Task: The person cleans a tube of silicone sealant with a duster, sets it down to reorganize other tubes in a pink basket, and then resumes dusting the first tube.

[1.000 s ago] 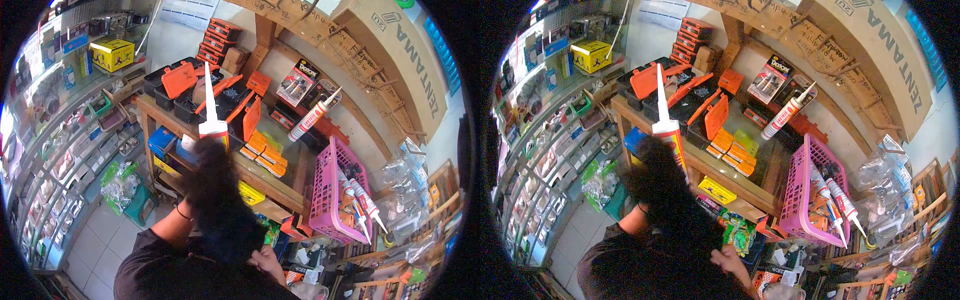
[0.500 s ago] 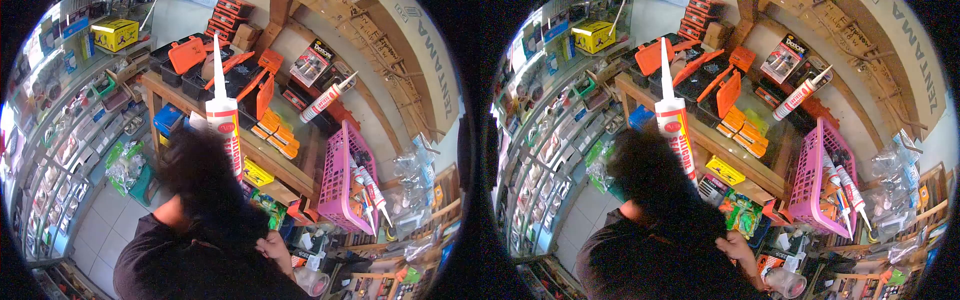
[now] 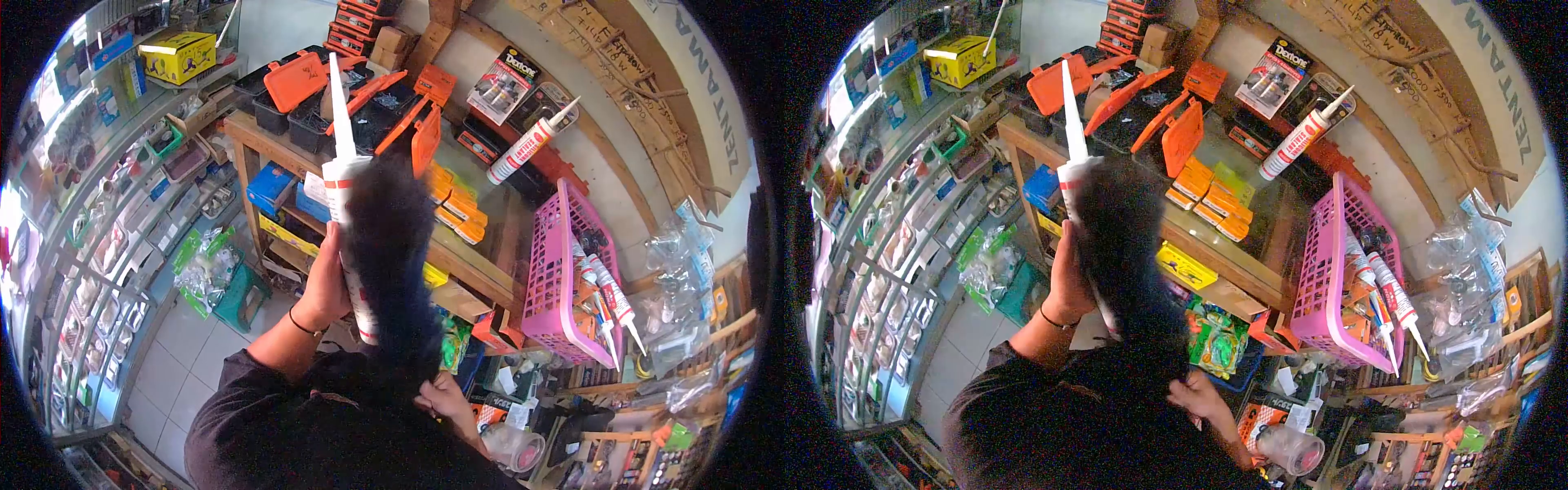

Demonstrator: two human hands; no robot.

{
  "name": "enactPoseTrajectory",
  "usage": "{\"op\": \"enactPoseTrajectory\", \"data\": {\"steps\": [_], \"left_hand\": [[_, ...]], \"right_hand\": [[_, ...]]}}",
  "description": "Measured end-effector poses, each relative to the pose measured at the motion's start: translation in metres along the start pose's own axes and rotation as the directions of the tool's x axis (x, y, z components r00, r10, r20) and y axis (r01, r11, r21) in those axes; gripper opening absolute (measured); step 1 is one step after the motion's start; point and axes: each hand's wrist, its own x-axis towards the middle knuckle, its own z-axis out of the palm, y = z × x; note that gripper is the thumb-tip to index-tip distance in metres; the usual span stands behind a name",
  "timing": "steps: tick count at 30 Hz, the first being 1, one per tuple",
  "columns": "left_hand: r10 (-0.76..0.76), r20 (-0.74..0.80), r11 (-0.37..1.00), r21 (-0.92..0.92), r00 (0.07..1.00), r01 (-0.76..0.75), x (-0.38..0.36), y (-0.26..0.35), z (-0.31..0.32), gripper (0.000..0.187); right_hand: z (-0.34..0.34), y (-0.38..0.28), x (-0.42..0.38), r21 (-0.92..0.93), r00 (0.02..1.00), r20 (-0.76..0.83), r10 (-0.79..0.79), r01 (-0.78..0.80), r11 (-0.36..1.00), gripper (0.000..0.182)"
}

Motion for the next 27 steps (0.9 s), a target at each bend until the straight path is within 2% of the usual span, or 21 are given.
{"op": "enactPoseTrajectory", "data": {"steps": [1,2,4,5,6,7,8,9,10,11,13,14,16,17,18,19,21,23,24,26,27], "left_hand": [[0.001,0.001,1.000,0.001,1.000,-0.001,-0.001,-0.001,0.000,0.054],[0.033,-0.008,0.995,0.095,0.999,-0.032,-0.001,-0.002,-0.001,0.054],[0.100,-0.018,0.955,0.281,0.995,-0.091,-0.002,-0.003,-0.007,0.052],[0.046,0.552,0.946,-0.291,0.832,0.141,0.007,0.004,-0.024,0.051],[0.005,0.406,0.991,-0.126,0.914,0.051,0.002,0.000,-0.034,0.050],[0.035,0.176,0.999,-0.034,0.984,-0.029,-0.004,-0.001,-0.013,0.049],[0.089,-0.059,0.994,0.074,0.994,-0.084,-0.007,-0.007,0.000,0.049],[0.034,-0.018,0.992,-0.118,0.999,-0.036,0.001,-0.006,-0.005,0.048],[-0.021,0.022,0.953,-0.302,1.000,0.026,0.009,-0.006,-0.010,0.048],[-0.051,0.482,0.990,-0.094,0.875,0.109,0.025,0.003,-0.018,0.051],[-0.052,0.458,0.998,0.048,0.888,0.033,0.015,-0.004,-0.013,0.052],[0.045,-0.025,0.999,-0.009,0.999,-0.045,-0.009,-0.015,0.012,0.052],[0.030,-0.041,0.999,0.017,0.999,-0.029,-0.009,-0.023,-0.006,0.052],[0.097,-0.008,0.991,0.098,0.995,-0.096,-0.009,-0.027,-0.008,0.050],[0.159,0.035,0.971,0.175,0.987,-0.162,-0.008,-0.031,-0.011,0.048],[0.071,-0.001,0.878,0.474,0.997,-0.062,-0.005,-0.034,-0.013,0.044],[0.153,0.042,0.668,0.732,0.987,-0.134,0.001,-0.039,-0.027,0.044],[0.238,0.036,0.837,0.500,0.971,-0.223,-0.003,-0.041,-0.009,0.052],[0.239,0.042,0.831,0.508,0.970,-0.227,-0.003,-0.041,-0.001,0.052],[0.161,0.022,0.780,0.610,0.987,-0.141,-0.003,-0.042,0.010,0.048],[0.145,-0.039,0.754,0.652,0.989,-0.085,-0.006,-0.045,0.018,0.047]], "right_hand": [[-0.006,0.003,-0.003,-0.262,0.992,0.121,0.039,-0.006,0.965,0.039],[-0.008,0.010,-0.001,-0.261,0.992,0.122,0.038,-0.005,0.965,0.039],[-0.006,0.022,0.004,0.050,0.994,0.063,-0.090,0.087,0.995,0.040],[-0.003,0.017,0.007,0.053,0.994,0.067,-0.091,0.087,0.995,0.040],[0.001,0.006,0.010,0.099,0.997,0.064,-0.036,0.029,0.995,0.040],[0.004,-0.003,0.011,0.146,0.998,0.063,0.018,-0.027,0.989,0.040],[0.004,-0.007,0.008,0.149,0.998,0.064,0.015,-0.024,0.989,0.040],[0.002,-0.011,0.003,-0.082,0.992,0.116,-0.039,0.049,0.995,0.041],[0.000,-0.012,-0.001,-0.305,0.981,0.177,-0.077,0.129,0.943,0.041],[-0.001,-0.005,-0.001,-0.308,0.980,0.180,-0.083,0.136,0.941,0.041],[-0.004,0.013,0.002,-0.062,0.999,-0.023,-0.044,0.042,0.997,0.041],[-0.004,0.006,0.002,-0.062,0.999,-0.016,-0.048,0.047,0.997,0.041],[-0.002,-0.008,-0.002,-0.021,0.988,-0.068,0.135,-0.137,0.990,0.042],[-0.010,-0.003,-0.005,-0.213,0.994,0.036,0.104,-0.094,0.972,0.040],[-0.010,0.004,-0.005,-0.202,0.994,0.035,0.099,-0.090,0.975,0.040],[-0.008,0.011,-0.006,-0.140,0.998,0.037,0.048,-0.042,0.989,0.038],[-0.010,0.005,-0.009,-0.073,0.999,0.034,-0.012,0.015,0.997,0.037],[-0.016,-0.023,-0.016,-0.169,0.986,0.127,0.104,-0.082,0.982,0.034],[-0.024,-0.016,-0.016,-0.166,0.987,0.132,0.094,-0.071,0.983,0.034],[-0.029,-0.009,-0.015,-0.342,0.968,0.240,0.068,0.019,0.940,0.034],[-0.040,-0.017,-0.020,-0.528,0.927,0.260,0.271,-0.099,0.844,0.034]]}}
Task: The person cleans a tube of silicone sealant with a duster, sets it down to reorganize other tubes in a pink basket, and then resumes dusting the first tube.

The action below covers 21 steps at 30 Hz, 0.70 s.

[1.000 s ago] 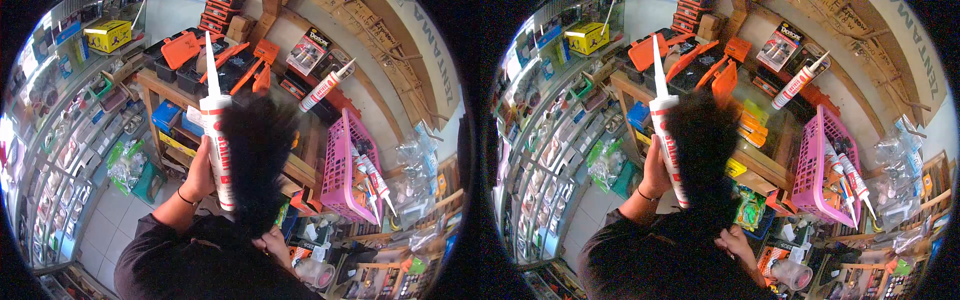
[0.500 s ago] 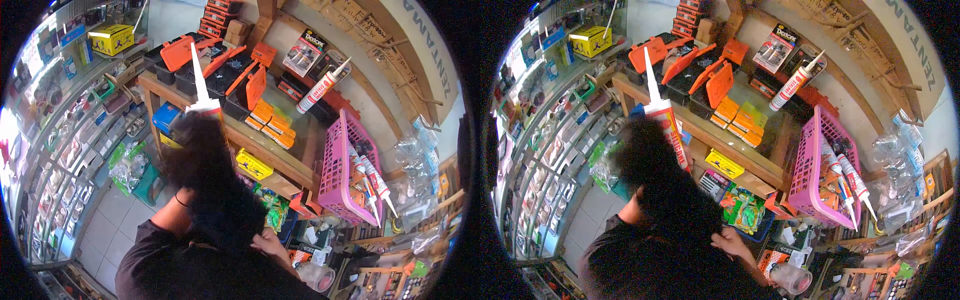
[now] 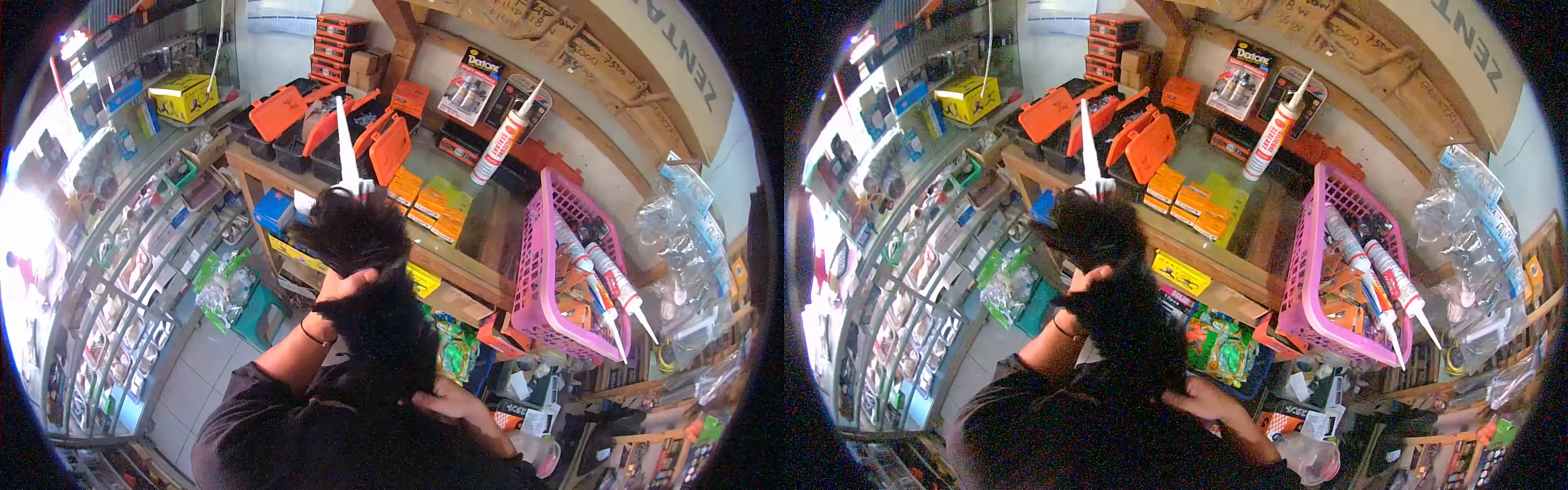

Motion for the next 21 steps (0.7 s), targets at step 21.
{"op": "enactPoseTrajectory", "data": {"steps": [21], "left_hand": [[-0.272,0.283,0.757,-0.526,0.920,0.386,0.005,0.013,0.080,0.056]], "right_hand": [[0.005,-0.024,-0.001,0.402,0.730,-0.568,-0.381,0.650,0.646,0.051]]}}
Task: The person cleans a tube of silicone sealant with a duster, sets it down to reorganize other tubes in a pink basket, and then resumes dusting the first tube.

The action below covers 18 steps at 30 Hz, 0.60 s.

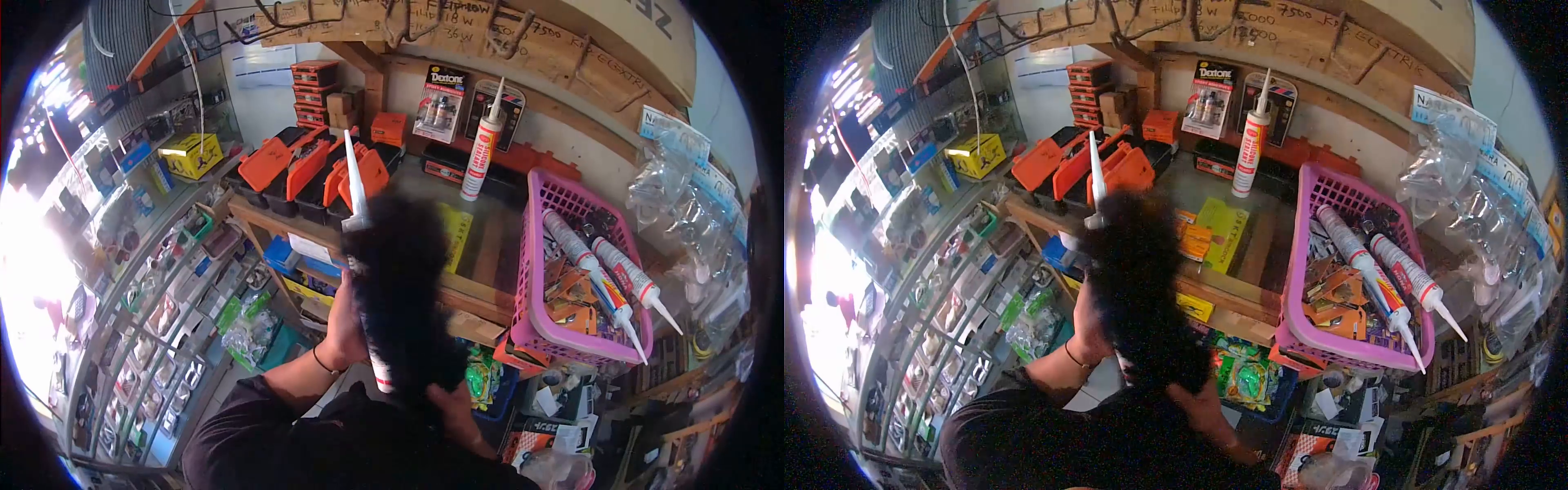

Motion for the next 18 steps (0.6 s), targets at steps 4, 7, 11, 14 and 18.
{"op": "enactPoseTrajectory", "data": {"steps": [4,7,11,14,18], "left_hand": [[0.287,0.204,0.347,0.889,0.936,-0.300,-0.001,-0.005,-0.065,0.042],[0.310,0.332,-0.084,0.943,0.891,-0.323,0.000,-0.008,-0.077,0.040],[0.143,0.077,0.990,-0.003,0.987,-0.143,0.002,-0.008,-0.019,0.044],[0.236,0.119,0.844,0.467,0.964,-0.264,0.011,-0.015,-0.067,0.046],[0.068,0.011,0.995,0.073,0.998,-0.069,0.005,-0.012,-0.016,0.053]], "right_hand": [[0.011,0.003,-0.008,0.007,0.993,-0.113,0.019,-0.019,1.000,0.050],[0.003,0.005,-0.014,-0.109,0.992,-0.128,0.001,-0.015,0.994,0.047],[-0.002,0.004,-0.018,-0.048,0.957,-0.261,0.125,-0.142,0.989,0.046],[0.003,-0.011,-0.022,-0.384,0.995,0.099,-0.030,0.066,0.921,0.043],[-0.015,0.000,-0.025,0.187,0.988,-0.152,0.037,-0.008,0.982,0.050]]}}
